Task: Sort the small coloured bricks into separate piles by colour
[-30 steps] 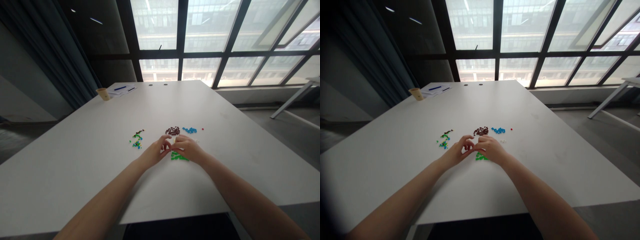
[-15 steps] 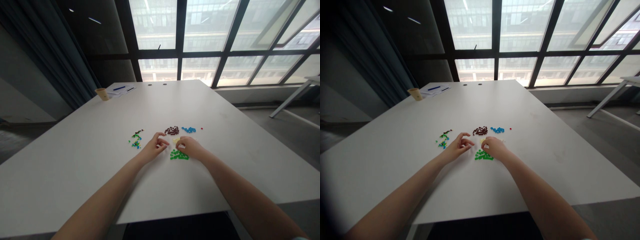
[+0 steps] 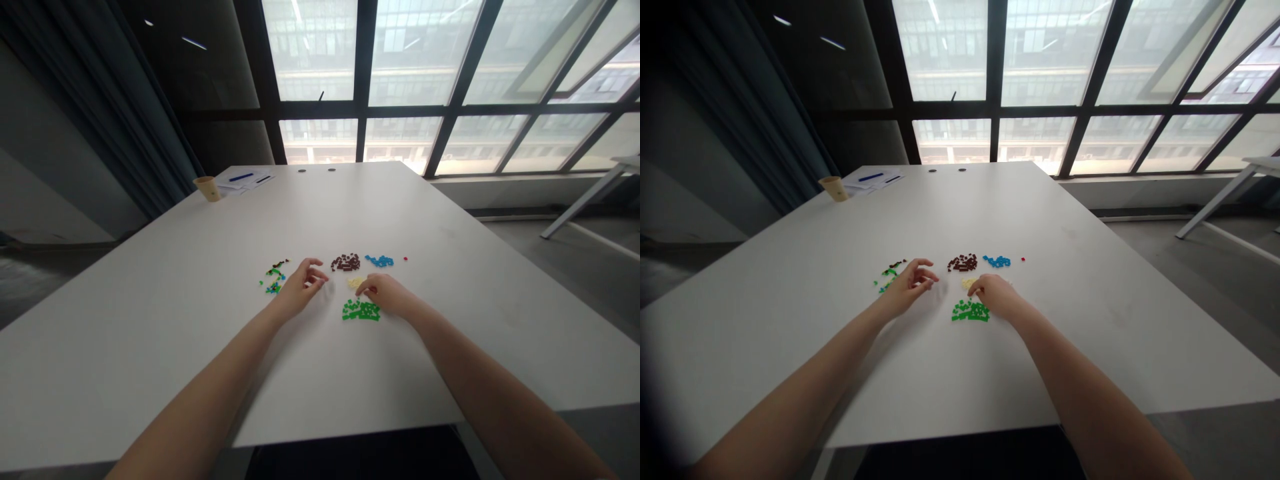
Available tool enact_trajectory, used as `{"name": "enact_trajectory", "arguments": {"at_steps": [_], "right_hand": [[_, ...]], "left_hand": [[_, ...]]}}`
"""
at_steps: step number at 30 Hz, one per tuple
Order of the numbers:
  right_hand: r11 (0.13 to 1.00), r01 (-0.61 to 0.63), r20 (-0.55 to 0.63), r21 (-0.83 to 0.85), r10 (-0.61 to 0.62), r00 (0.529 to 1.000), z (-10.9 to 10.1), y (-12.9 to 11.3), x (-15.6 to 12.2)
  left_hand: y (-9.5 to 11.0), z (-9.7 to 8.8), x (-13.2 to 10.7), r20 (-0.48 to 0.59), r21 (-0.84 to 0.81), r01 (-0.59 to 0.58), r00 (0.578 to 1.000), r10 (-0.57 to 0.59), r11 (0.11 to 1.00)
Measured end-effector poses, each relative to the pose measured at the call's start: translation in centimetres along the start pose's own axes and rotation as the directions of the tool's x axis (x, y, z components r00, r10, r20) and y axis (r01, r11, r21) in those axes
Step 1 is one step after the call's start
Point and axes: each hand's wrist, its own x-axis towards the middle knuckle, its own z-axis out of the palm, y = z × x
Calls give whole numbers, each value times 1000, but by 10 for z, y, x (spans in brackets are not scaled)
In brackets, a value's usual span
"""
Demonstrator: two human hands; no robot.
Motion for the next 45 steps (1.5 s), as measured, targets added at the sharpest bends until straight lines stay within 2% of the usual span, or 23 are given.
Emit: {"name": "enact_trajectory", "arguments": {"at_steps": [2, 4, 6, 7, 9, 11, 14, 19, 22, 24, 27, 29, 31, 34, 38, 45], "right_hand": [[1000, 23, 17, -7, -22, 1000, 0, 0, 0], [999, 36, 21, -1, -36, 999, 0, -1, 0], [999, 33, -12, 9, -33, 999, -1, -1, 0], [999, 32, -39, 13, -31, 999, -1, -1, 1], [999, 39, -95, 24, -37, 995, -2, -1, 1], [998, 52, -128, 42, -46, 991, -3, 0, 1], [997, 45, -149, 65, -35, 988, -5, 0, 1], [997, 39, -148, 69, -28, 989, -6, -1, 0], [997, 37, -157, 74, -25, 987, -7, -2, 0], [997, 34, -168, 73, -21, 986, -8, -2, 0], [997, 37, -185, 63, -24, 982, -9, -2, 1], [997, 40, -192, 61, -28, 981, -8, -2, 2], [997, 43, -196, 66, -30, 980, -7, -2, 2], [996, 57, -202, 74, -41, 978, -6, -2, 2], [996, 65, -199, 64, -51, 979, -6, -3, 2], [995, 68, -193, 78, -52, 980, -7, -6, 2]], "left_hand": [[-1, -14, 3, -99, 179, 27, 995, -9, 983], [-6, -31, 5, -177, 423, 79, 984, -3, 903], [-13, -47, 6, -177, 609, 134, 984, -30, 782], [-17, -53, 6, -156, 659, 183, 982, -106, 730], [-23, -63, 5, -86, 703, 253, 958, -274, 665], [-24, -67, 4, -2, 725, 257, 929, -371, 639], [-23, -66, 2, 62, 759, 206, 921, -384, 617], [-25, -62, 3, 69, 780, 193, 919, -389, 595], [-22, -62, 3, 74, 740, 188, 932, -356, 646], [-15, -59, 2, 80, 651, 177, 951, -298, 739], [1, -47, 0, 131, 368, 82, 982, -139, 926], [12, -33, -1, 161, 122, 35, 985, -54, 992], [18, -16, -3, 172, -67, 14, 985, -2, 998], [21, 5, -7, 151, -186, -26, 987, 55, 982], [20, 17, -11, 96, -199, -97, 988, 118, 975], [20, 16, -11, 73, -149, -121, 988, 133, 981]]}}
